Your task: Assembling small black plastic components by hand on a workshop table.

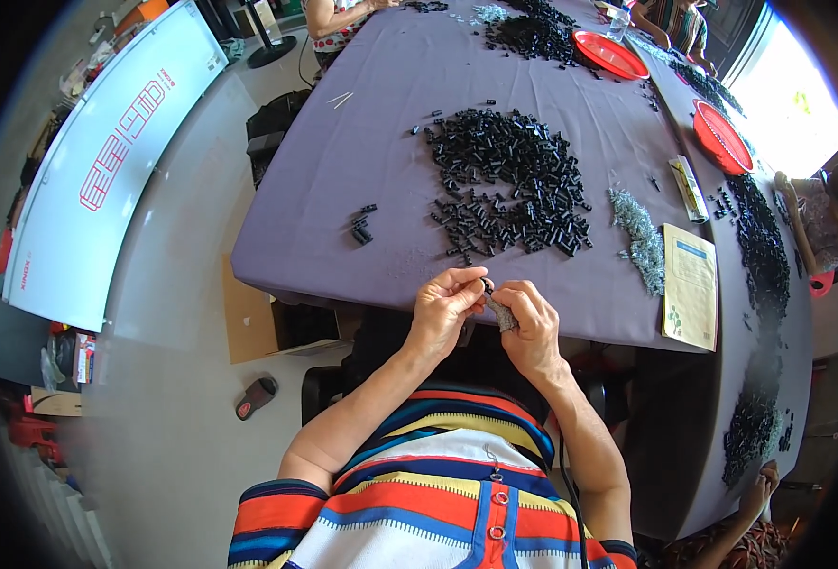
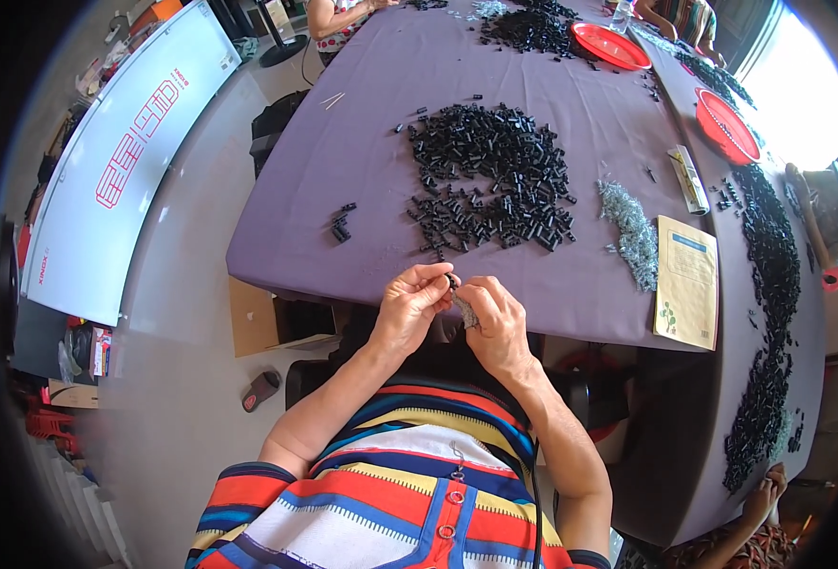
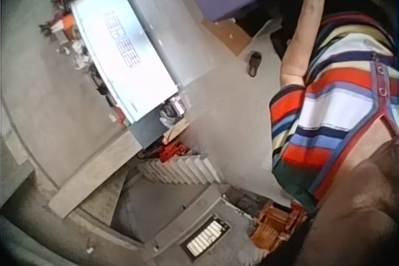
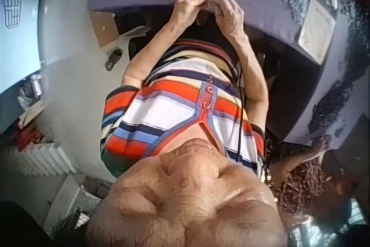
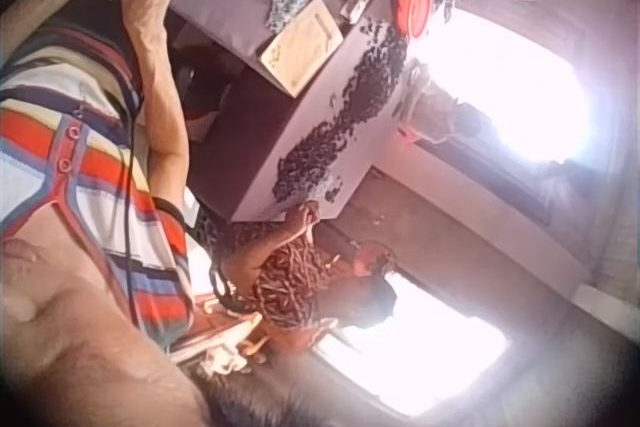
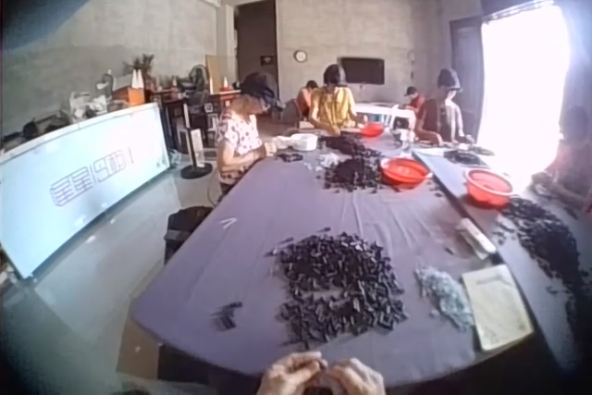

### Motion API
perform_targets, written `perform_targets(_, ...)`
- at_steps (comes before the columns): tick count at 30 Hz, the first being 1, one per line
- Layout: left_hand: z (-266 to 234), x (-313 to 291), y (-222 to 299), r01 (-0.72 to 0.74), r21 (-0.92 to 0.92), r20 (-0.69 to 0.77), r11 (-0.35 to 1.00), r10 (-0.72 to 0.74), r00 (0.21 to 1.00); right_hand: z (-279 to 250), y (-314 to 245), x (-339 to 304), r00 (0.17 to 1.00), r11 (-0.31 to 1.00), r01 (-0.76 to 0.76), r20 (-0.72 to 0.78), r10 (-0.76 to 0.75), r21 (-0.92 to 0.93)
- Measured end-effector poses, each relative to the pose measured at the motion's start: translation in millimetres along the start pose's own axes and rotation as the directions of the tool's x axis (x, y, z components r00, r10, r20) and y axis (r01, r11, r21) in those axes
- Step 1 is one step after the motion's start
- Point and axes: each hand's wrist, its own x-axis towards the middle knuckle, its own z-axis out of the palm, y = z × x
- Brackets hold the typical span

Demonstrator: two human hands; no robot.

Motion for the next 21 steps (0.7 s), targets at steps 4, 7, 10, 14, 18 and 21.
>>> perform_targets(4, -0.4, 0.3, -2.8, -0.006, -0.020, -0.011, 1.000, 0.005, 1.000, -0.5, 0.5, 2.5, 0.992, 0.989, 0.125, 0.027, -0.123, -0.082)
perform_targets(7, 2.7, -0.8, -1.0, 0.002, -0.027, -0.033, 1.000, -0.002, 0.999, 0.0, 2.8, 2.4, 0.980, 0.969, 0.198, 0.052, -0.193, -0.150)
perform_targets(10, 4.1, -1.6, -3.6, -0.077, 0.106, -0.023, 0.991, 0.080, 0.997, -1.3, 4.2, 1.5, 0.976, 0.958, 0.215, 0.083, -0.202, -0.192)
perform_targets(14, 5.6, -2.4, -5.9, -0.072, 0.112, -0.037, 0.991, 0.077, 0.996, -1.8, 1.3, 3.4, 0.973, 0.956, 0.225, 0.101, -0.209, -0.187)
perform_targets(18, 6.1, -1.4, -0.4, -0.050, 0.099, -0.016, 0.994, 0.052, 0.999, -0.2, 7.4, 2.8, 0.976, 0.972, 0.209, 0.076, -0.202, -0.103)
perform_targets(21, 3.7, 0.5, 1.9, 0.001, 0.047, 0.014, 0.999, -0.001, 1.000, -2.7, 4.5, 3.2, 0.993, 0.983, -0.105, 0.068, 0.095, 0.150)
